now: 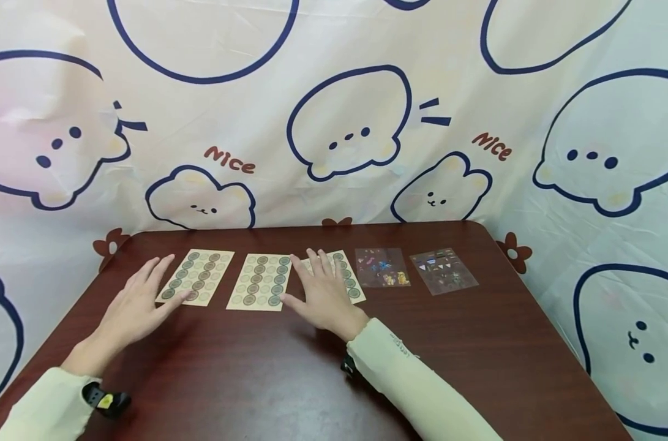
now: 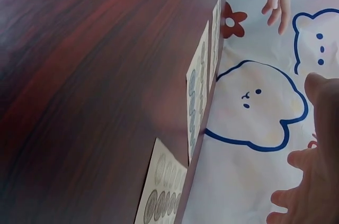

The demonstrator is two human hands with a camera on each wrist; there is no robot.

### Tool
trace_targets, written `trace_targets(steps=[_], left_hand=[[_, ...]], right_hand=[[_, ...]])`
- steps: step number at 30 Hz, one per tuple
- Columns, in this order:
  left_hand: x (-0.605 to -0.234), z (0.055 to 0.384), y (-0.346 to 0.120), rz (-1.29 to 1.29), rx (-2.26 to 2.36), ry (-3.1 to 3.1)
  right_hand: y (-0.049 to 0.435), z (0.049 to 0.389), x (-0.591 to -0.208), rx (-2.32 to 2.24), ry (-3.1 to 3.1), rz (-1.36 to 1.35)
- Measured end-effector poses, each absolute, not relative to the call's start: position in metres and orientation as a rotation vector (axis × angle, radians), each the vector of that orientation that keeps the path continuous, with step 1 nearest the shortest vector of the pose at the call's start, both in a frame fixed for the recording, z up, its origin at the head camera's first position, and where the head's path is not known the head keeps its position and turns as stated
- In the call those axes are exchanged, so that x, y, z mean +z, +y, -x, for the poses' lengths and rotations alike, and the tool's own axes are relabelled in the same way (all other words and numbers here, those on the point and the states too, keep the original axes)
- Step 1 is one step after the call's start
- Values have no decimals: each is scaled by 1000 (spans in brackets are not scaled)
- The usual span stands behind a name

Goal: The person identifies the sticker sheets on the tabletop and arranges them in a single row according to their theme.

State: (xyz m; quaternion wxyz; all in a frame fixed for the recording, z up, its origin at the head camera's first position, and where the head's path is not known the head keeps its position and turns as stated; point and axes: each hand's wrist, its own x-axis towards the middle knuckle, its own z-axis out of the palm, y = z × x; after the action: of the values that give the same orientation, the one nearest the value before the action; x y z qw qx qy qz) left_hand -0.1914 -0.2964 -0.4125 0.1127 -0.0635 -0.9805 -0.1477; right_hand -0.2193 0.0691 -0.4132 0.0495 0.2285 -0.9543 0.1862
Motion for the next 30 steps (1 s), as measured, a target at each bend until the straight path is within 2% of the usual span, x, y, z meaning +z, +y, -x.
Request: trace_targets(steps=[13,30], left_hand=[[-423,200,-322,131,-451,-2910],[-439,216,-353,76,-688,-2909]], right_hand=[[43,219,-413,611,-2943,-768],[26,241,-432,567,-2983,-731]])
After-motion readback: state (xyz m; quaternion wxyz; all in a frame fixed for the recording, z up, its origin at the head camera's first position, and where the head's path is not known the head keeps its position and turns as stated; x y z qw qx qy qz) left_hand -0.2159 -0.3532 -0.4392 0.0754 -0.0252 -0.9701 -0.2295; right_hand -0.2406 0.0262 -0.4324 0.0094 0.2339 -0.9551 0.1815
